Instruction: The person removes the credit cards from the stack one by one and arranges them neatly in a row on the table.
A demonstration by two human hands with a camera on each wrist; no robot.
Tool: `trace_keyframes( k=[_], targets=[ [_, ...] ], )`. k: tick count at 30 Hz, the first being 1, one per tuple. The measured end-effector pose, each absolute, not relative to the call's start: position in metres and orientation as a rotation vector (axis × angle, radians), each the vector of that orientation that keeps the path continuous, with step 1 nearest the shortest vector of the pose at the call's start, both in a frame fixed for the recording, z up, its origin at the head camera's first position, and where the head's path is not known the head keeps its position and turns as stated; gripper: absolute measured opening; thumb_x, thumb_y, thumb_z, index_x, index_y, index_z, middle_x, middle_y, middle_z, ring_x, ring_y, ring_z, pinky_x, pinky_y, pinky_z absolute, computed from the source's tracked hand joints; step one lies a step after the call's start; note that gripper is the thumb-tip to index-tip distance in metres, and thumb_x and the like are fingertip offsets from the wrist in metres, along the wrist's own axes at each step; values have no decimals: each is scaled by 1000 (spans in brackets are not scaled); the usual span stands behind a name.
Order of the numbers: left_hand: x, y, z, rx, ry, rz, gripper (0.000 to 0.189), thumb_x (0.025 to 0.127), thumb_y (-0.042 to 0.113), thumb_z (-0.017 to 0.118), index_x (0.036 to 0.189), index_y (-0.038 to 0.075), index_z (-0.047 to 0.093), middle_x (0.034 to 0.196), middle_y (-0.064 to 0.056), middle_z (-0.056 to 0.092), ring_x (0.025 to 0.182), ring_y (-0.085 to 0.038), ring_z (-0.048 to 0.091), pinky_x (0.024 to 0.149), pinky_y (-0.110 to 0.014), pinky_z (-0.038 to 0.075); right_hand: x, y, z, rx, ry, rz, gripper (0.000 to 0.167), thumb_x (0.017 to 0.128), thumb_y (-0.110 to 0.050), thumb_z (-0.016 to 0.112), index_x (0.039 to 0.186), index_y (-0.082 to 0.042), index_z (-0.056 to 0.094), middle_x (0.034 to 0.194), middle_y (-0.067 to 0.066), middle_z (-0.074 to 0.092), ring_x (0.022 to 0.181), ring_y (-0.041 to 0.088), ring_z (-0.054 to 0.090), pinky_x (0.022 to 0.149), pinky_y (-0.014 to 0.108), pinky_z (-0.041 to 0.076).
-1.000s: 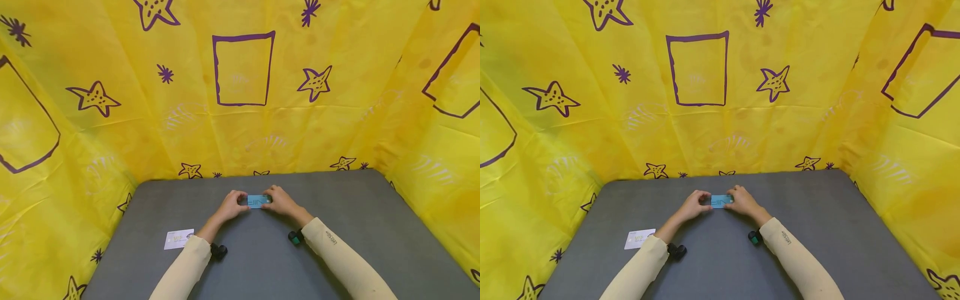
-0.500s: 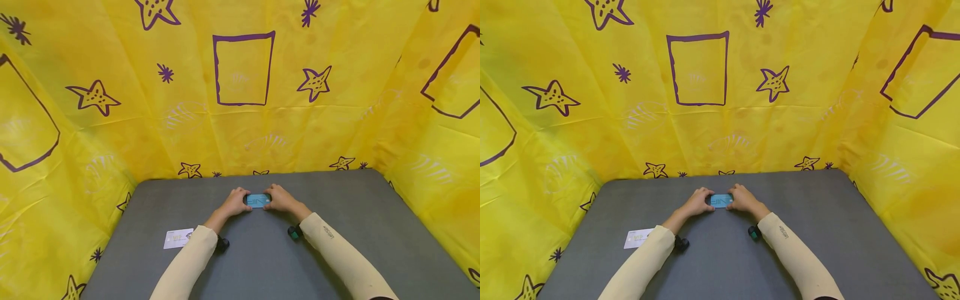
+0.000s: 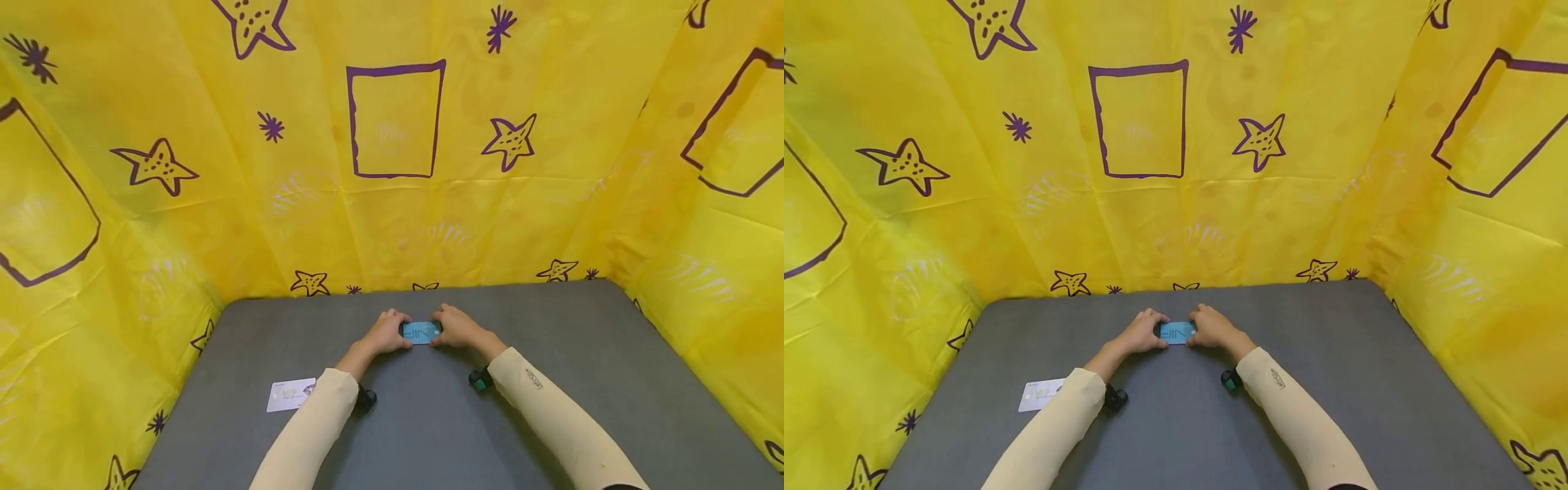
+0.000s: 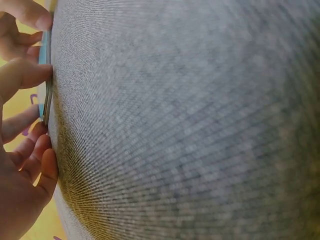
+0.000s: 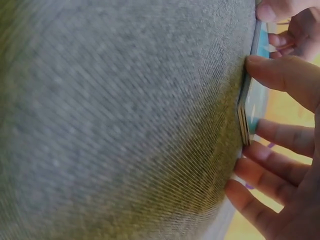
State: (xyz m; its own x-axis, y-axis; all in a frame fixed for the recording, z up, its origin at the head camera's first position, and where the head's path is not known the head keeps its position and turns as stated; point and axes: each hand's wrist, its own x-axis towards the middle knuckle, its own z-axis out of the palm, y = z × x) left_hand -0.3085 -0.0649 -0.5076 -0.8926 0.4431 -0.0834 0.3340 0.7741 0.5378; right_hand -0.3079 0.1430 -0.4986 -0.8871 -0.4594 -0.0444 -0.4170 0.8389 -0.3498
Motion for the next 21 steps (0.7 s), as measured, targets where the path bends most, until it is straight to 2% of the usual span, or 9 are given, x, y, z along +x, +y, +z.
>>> trace_keyframes(
  k=[8, 21],
  targets=[
    [-309, -64, -509, 624, 2770, 790, 50, 82, 22, 76, 127, 6, 60, 125, -17, 54, 113, -32, 47, 97, -45, 41, -309, 145, -499, -710, 2870, -491, 50, 81, -32, 78, 119, -4, 64, 104, 8, 58, 83, 18, 53, 78, 36, 47],
    [-310, -67, -509, 606, 2738, 833, 51, 84, 24, 75, 128, 6, 59, 125, -16, 53, 111, -29, 48, 97, -45, 42, -312, 144, -497, -696, 2850, -504, 50, 82, -31, 77, 121, -4, 63, 106, 9, 57, 83, 17, 53, 80, 35, 47]
  ],
)
